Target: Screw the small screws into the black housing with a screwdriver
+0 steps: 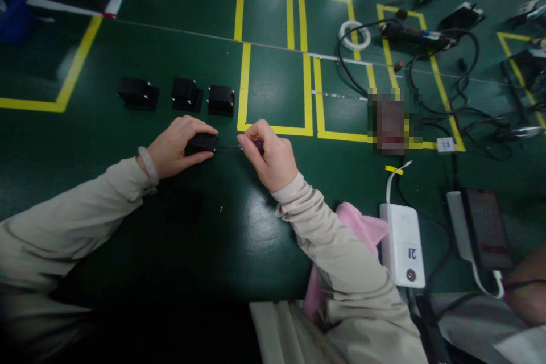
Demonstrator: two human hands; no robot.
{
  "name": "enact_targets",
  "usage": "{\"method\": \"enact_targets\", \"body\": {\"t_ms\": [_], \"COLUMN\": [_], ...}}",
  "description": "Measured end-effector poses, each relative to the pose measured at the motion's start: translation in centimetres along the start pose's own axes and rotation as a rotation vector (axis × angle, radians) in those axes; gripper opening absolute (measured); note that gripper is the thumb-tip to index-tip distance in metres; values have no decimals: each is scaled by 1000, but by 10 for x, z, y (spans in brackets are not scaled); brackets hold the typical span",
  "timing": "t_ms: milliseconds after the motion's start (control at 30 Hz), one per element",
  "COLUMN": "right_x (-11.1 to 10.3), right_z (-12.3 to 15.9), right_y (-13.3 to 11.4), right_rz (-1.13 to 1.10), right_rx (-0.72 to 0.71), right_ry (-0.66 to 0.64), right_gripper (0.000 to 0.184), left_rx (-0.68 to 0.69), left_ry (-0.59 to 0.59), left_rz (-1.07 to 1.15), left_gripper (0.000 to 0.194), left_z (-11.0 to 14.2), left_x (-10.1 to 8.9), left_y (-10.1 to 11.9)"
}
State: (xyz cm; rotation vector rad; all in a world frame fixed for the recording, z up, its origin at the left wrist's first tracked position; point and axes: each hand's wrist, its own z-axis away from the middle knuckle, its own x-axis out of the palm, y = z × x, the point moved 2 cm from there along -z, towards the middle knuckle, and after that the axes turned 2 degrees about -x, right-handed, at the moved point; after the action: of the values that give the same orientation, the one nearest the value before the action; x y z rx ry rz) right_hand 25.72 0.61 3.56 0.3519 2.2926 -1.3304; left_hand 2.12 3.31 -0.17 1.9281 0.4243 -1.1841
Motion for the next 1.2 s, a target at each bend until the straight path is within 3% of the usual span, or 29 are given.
{"method": "enact_targets", "body": {"t_ms": [233, 467, 600, 900, 1033, 1200], "right_x": [1, 0, 1, 0, 2, 2], "right_z": [0, 0, 1, 0, 2, 2], "right_y": [5, 1, 1, 0, 1, 2], "right_rz": [-21, -15, -29, -26, -27, -34], "right_rx": [-16, -1, -29, -30, -63, -60], "right_ry": [-2, -16, -12, -23, -16, -21], "right_gripper": [11, 19, 8, 17, 9, 12], "left_rx": [-7, 22, 15, 20, 28, 41], "left_ry": [3, 20, 19, 16, 16, 29], "left_rz": [-13, -14, -9, -16, -15, -26], "left_gripper": [39, 39, 40, 39, 38, 38], "left_z": [0, 1, 1, 0, 0, 0], "left_x": [1, 1, 1, 1, 1, 0], "left_y": [-1, -1, -1, -1, -1, -1]}}
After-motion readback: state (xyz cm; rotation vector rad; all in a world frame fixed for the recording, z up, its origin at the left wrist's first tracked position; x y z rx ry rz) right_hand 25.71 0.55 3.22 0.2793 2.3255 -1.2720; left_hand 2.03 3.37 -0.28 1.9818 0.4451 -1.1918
